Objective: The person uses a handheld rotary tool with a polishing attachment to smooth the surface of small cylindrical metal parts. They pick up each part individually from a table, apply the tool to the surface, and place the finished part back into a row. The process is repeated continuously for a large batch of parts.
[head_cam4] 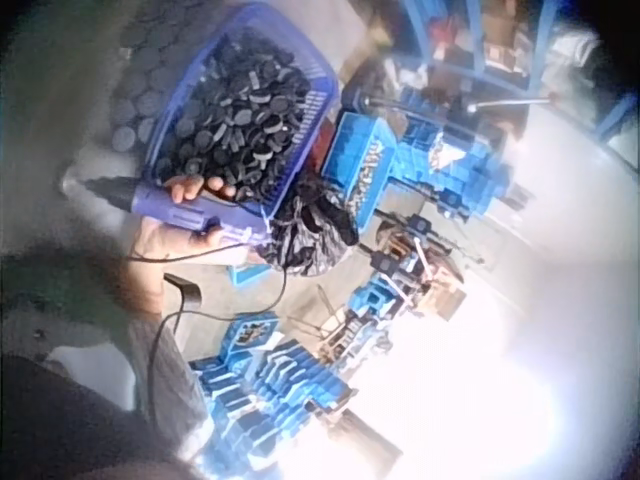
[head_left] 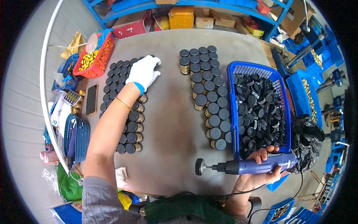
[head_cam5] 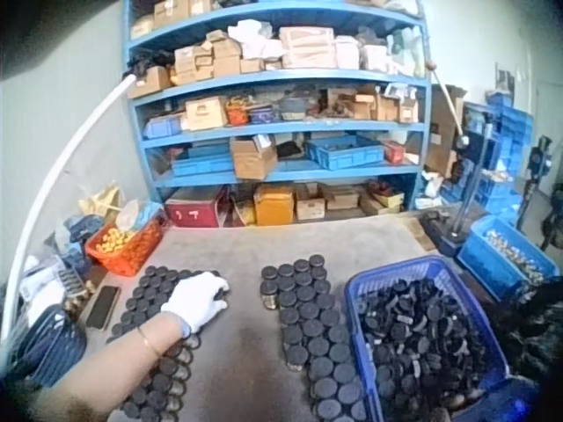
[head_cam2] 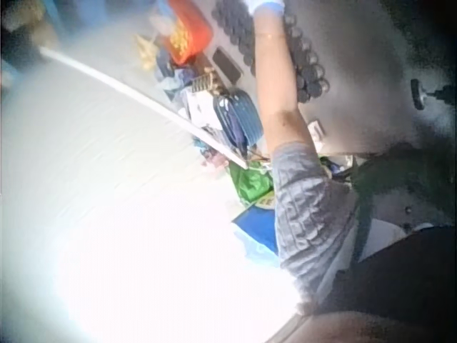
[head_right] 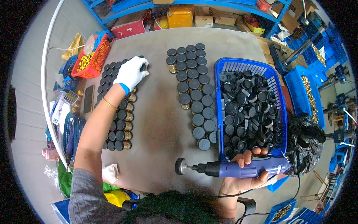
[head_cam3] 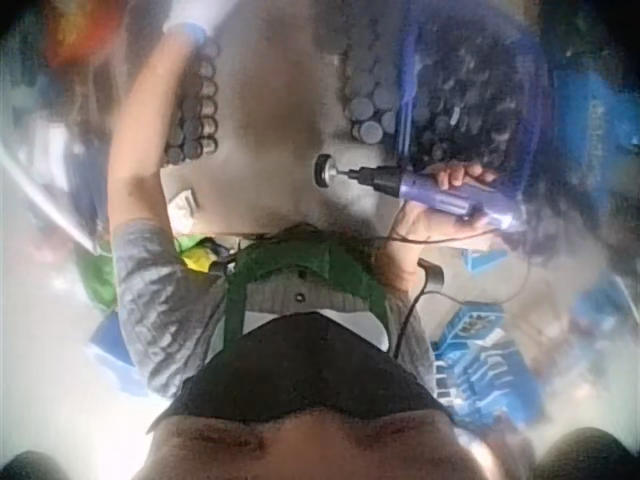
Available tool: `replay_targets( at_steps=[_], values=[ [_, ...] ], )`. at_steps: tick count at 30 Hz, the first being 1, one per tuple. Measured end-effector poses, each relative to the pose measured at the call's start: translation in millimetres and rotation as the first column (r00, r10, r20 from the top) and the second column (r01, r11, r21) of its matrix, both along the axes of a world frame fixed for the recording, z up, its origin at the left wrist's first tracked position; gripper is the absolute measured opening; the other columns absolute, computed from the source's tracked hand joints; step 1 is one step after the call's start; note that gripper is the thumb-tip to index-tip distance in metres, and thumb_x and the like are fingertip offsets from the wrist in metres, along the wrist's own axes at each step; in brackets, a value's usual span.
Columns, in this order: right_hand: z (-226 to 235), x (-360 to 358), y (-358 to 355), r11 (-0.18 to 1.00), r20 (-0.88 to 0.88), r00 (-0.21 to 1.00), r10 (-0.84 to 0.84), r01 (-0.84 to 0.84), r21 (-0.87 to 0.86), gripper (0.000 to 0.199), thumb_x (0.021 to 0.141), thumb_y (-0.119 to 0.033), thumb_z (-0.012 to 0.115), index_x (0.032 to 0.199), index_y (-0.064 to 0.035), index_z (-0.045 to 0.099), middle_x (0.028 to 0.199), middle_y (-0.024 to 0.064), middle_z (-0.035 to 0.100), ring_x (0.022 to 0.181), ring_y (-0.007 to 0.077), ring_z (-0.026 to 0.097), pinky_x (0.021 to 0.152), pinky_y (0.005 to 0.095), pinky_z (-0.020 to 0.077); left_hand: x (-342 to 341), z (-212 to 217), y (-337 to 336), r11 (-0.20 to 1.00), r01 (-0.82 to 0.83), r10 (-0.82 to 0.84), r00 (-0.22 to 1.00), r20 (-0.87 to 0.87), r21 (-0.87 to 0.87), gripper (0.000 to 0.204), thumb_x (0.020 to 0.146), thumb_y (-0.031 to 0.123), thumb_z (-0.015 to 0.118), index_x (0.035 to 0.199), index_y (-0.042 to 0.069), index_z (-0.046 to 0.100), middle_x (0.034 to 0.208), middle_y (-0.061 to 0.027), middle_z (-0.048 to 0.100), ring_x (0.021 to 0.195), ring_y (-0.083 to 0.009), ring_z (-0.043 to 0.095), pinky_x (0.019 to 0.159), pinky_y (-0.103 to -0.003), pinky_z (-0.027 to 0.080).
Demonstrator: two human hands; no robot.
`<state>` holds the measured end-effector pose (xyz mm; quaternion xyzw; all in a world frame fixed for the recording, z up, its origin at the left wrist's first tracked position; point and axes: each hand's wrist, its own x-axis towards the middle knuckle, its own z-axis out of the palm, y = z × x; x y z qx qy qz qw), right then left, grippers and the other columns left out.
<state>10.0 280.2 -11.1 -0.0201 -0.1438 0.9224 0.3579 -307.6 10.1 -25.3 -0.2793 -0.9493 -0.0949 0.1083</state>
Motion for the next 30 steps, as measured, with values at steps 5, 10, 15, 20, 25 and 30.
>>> replay_targets(
  at_steps=[5,10,15,20,25,30],
  values=[
    [1,-6,2,0.999,-0.008,1.0,0.024,-0.024,-0.021,0.052,0.079,-0.032,0.063,0.118,-0.0051,0.039,0.108,0.0119,0.05,0.073,0.016,0.044,0.061,0.0258,0.0415,-2,-11,5,0.985,-0.059,0.032,0.986,-0.163,-0.164,0.021,0.071,0.014,0.064,0.092,0.01,0.059,0.086,-0.0121,0.055,0.084,-0.0294,0.057,0.071,-0.039,0.047],
    [-1,-7,-1,1.0,0.039,0.999,0.019,-0.02,0.005,0.052,0.079,-0.031,0.064,0.116,-0.0052,0.039,0.108,0.0113,0.05,0.072,0.0156,0.044,0.06,0.0256,0.0415,10,-4,58,0.989,0.142,-0.137,0.982,-0.127,0.032,0.037,0.073,0.015,0.059,0.11,0.014,0.054,0.087,-0.0141,0.054,0.082,-0.0317,0.057,0.07,-0.042,0.048],
    [11,-1,-6,1.0,0.035,0.999,0.024,-0.025,0.011,0.051,0.079,-0.032,0.064,0.114,-0.0051,0.04,0.105,0.01,0.051,0.07,0.016,0.044,0.059,0.0256,0.0413,10,-8,75,0.992,-0.036,0.018,0.988,0.151,0.122,0.037,0.08,0.03,0.059,0.108,0.009,0.049,0.087,-0.0172,0.059,0.083,-0.0366,0.059,0.074,-0.042,0.048],
    [10,12,7,0.999,-0.003,0.999,-0.034,0.034,0.032,0.05,0.079,-0.034,0.064,0.113,-0.0044,0.041,0.104,0.01,0.052,0.068,0.0159,0.044,0.059,0.0259,0.0412,60,-5,43,0.723,-0.433,-0.045,0.748,0.662,0.538,0.036,0.081,0.024,0.056,0.109,0.003,0.047,0.08,-0.0159,0.062,0.077,-0.0224,0.063,0.061,-0.033,0.05],
    [12,13,13,0.995,-0.039,0.998,-0.052,0.049,-0.087,0.044,0.079,-0.032,0.063,0.106,-0.0014,0.046,0.099,0.0135,0.054,0.073,0.0178,0.049,0.063,0.0271,0.0448,207,17,11,0.394,-0.813,-0.76,-0.027,0.649,0.428,0.032,0.081,0.014,0.054,0.111,0.004,0.05,0.079,-0.0087,0.059,0.063,-0.0129,0.056,0.051,-0.021,0.042],
    [15,18,0,0.994,-0.015,0.998,0.056,-0.057,-0.092,0.042,0.08,-0.034,0.061,0.103,-0.0025,0.047,0.093,0.0119,0.054,0.072,0.0176,0.049,0.064,0.028,0.0453,278,27,25,0.851,0.012,-0.488,0.384,0.784,0.525,0.037,0.076,0.039,0.067,0.088,0.004,0.062,0.075,-0.0074,0.064,0.069,-0.0211,0.061,0.065,-0.037,0.048]
  ],
)
